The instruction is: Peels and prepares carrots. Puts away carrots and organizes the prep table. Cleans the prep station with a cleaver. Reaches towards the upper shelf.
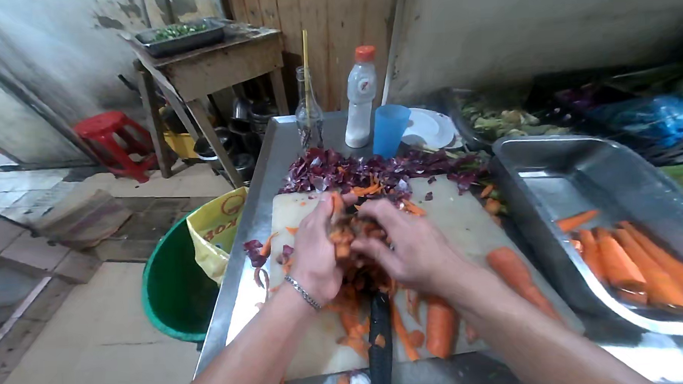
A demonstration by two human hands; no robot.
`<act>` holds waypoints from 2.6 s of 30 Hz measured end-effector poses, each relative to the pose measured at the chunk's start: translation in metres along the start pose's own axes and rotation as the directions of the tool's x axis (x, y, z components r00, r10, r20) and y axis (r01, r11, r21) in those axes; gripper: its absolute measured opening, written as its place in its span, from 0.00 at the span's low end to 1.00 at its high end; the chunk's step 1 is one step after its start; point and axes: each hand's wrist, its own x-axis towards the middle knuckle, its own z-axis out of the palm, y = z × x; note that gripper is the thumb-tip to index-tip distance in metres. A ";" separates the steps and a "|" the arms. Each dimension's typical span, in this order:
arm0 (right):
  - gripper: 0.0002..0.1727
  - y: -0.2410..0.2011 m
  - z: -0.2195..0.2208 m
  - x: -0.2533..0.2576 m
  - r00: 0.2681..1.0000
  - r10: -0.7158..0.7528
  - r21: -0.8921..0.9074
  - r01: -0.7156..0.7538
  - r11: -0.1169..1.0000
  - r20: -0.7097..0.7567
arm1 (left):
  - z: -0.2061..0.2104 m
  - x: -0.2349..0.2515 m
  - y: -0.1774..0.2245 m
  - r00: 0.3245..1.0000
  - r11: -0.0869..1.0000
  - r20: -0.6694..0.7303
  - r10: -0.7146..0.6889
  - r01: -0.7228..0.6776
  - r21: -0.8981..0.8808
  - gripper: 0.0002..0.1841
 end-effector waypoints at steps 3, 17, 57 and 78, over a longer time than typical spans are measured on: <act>0.26 0.017 -0.013 0.002 0.989 0.142 0.017 -0.142 0.990 -0.042 | 0.011 -0.004 0.002 0.998 0.999 0.050 -0.041 0.041 0.007 0.32; 0.26 0.009 -0.004 -0.005 0.997 -0.082 -0.035 0.082 0.996 0.006 | 0.010 -0.004 0.003 0.993 0.992 -0.002 -0.116 0.116 -0.048 0.28; 0.27 -0.026 0.001 -0.005 0.995 0.064 0.042 -0.068 0.997 0.078 | -0.013 0.009 -0.011 0.995 0.996 -0.055 0.085 -0.083 0.032 0.27; 0.25 0.007 -0.007 0.000 0.989 0.149 -0.005 -0.149 0.989 -0.009 | 0.009 -0.003 0.004 1.000 0.992 -0.024 -0.012 0.009 -0.128 0.29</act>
